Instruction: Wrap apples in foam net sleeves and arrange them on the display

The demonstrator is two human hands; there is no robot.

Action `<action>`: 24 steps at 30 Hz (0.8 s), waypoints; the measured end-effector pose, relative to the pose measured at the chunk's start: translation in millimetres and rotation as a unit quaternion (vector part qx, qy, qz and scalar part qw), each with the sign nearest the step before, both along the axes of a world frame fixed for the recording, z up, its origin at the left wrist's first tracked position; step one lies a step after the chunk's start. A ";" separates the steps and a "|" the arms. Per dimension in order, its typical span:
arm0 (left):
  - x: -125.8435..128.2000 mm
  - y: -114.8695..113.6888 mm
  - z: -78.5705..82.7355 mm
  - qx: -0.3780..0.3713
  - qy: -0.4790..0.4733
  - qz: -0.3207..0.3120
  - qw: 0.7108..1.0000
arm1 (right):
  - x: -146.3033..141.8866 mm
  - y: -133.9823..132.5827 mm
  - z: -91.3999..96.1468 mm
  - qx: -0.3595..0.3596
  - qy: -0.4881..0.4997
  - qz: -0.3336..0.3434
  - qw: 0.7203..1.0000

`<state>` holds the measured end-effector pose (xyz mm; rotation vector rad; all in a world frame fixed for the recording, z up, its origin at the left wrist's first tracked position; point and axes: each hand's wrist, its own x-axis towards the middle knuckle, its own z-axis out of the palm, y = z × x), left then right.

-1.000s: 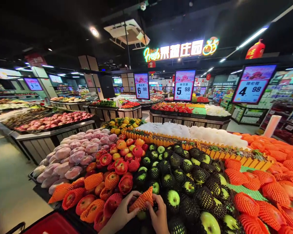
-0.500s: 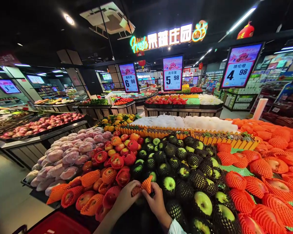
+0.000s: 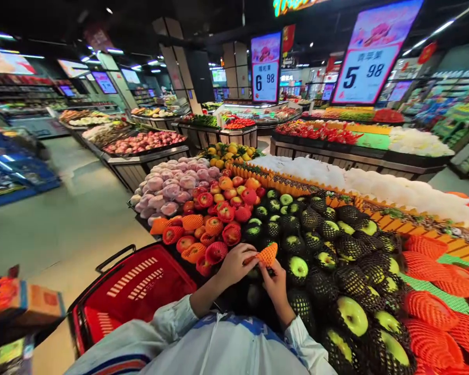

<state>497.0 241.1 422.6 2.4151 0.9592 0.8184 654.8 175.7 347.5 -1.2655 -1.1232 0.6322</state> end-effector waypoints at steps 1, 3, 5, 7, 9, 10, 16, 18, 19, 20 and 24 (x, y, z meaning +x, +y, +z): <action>1.0 -0.3 0.6 0.003 0.001 0.007 1.000 | 0.7 -0.7 -0.5 -0.003 0.006 -0.005 1.000; 1.3 -0.7 0.9 0.013 -0.014 0.031 0.999 | 2.4 -1.9 -1.2 -0.008 0.019 -0.022 1.000; 0.2 -1.3 0.1 0.032 -0.054 0.076 0.995 | 4.8 -2.3 -1.9 -0.011 0.037 -0.046 0.998; -0.8 -2.7 -2.3 0.057 -0.092 0.111 0.988 | 8.0 -1.2 -2.9 -0.011 0.058 -0.073 0.996; -0.5 -5.2 -6.4 0.081 -0.091 0.094 0.988 | 11.6 1.0 -4.6 -0.010 0.077 -0.094 0.993; 0.6 -6.8 -9.3 0.089 -0.071 0.066 0.991 | 13.4 2.2 -5.8 -0.011 0.085 -0.100 0.991; 17.9 -14.2 -30.5 0.105 0.147 -0.074 0.981 | 21.0 7.2 -16.1 -0.027 0.136 -0.108 0.984; 23.8 -13.8 -34.4 0.093 0.181 -0.081 0.976 | 22.4 7.0 -18.8 -0.030 0.149 -0.113 0.982; 26.0 -13.1 -35.3 0.089 0.189 -0.083 0.974 | 22.9 6.7 -19.7 -0.031 0.154 -0.115 0.981; 27.7 -12.2 -35.6 0.087 0.194 -0.086 0.973 | 23.2 6.2 -20.5 -0.032 0.158 -0.116 0.980; 30.1 -8.5 -36.0 0.098 0.200 -0.078 0.972 | 23.9 4.2 -21.4 -0.049 0.163 -0.104 0.980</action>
